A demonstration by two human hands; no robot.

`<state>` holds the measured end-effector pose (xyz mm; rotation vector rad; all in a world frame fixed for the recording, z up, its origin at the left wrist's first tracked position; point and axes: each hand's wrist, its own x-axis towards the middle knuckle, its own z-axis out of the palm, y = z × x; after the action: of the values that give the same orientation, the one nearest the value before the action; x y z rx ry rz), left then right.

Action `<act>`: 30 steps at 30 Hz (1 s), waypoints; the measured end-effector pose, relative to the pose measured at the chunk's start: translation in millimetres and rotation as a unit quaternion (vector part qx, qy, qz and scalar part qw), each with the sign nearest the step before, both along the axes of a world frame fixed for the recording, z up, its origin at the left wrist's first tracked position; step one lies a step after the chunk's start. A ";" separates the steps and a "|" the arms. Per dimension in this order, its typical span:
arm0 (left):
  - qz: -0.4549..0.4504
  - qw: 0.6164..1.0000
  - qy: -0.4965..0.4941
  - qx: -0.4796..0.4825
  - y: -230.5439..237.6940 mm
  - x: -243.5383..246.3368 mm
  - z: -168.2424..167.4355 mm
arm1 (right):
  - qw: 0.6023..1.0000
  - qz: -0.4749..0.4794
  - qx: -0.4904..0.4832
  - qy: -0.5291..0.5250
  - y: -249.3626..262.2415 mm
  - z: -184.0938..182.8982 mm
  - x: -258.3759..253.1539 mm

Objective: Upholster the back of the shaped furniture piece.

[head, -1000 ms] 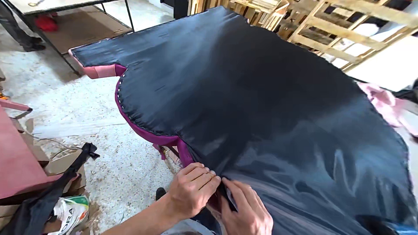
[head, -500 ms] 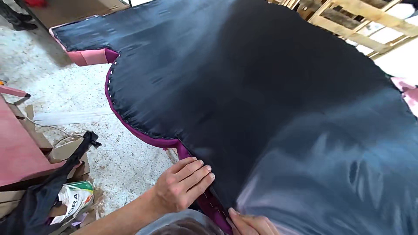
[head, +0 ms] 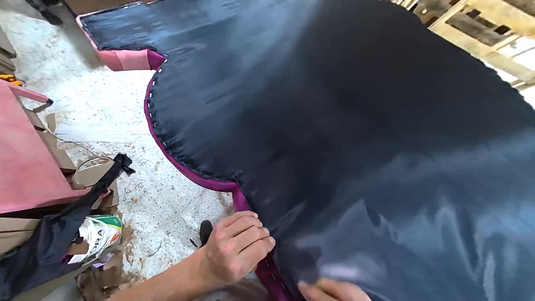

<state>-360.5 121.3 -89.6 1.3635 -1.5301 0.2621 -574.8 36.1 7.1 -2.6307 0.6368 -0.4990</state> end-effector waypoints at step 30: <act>-0.028 0.995 0.053 0.079 24.6 16.7 -8.8 | 0.995 -0.065 0.066 0.041 -74.4 24.1 -25.6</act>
<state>-343.8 145.9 -98.4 1.4308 -1.5242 0.0339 -600.5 -38.3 31.1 -2.5070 0.8419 -0.3752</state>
